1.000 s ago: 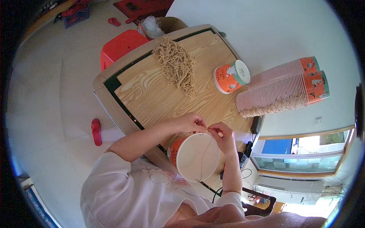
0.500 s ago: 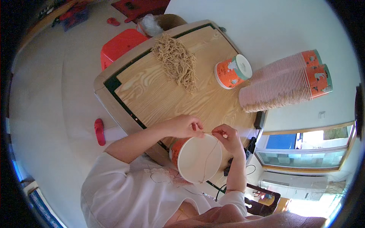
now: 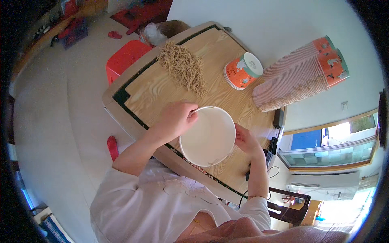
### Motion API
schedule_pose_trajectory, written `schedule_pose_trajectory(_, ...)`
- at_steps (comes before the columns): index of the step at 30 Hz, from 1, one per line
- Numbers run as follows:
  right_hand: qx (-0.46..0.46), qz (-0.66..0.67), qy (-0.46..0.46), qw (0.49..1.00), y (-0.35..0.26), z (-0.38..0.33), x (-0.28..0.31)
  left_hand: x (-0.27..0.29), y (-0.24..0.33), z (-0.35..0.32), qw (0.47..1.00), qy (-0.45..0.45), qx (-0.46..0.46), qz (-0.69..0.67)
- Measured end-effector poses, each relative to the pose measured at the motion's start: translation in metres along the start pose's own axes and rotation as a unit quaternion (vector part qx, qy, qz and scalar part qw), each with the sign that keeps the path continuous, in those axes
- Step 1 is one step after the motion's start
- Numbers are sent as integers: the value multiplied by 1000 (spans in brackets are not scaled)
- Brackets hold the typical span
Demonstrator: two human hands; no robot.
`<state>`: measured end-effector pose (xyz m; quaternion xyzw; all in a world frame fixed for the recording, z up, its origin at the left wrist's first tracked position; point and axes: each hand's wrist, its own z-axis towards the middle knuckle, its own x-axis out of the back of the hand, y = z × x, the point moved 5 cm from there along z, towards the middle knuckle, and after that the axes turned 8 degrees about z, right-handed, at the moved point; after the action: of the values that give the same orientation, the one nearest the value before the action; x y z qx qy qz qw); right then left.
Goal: Attaching elastic strings to paper cups for packaging or assembly.
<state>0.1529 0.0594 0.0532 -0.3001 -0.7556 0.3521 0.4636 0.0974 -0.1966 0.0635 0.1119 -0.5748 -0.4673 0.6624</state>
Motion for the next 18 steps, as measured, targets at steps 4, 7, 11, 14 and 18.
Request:
schedule_pose_trajectory(4, -3, 205, -19, 978, 20, 2, 8, 19, 18, 4, 999, 25, -15, 24)
schedule_pose_trajectory(7, -49, 347, -26, 936, 17, 3, 19, 23, 35, 1, 996, 50, -50, 53)
schedule_pose_trajectory(11, 7, 361, -14, 932, -13, -7, 24, 23, 50, 3, 978, 123, -135, 104)
schedule_pose_trajectory(14, 169, 160, -6, 973, -44, -15, 27, 16, 57, 9, 978, 103, -151, 104)
schedule_pose_trajectory(18, 141, -59, 210, 966, -51, -18, 58, 10, 77, 20, 982, 65, -173, 46)
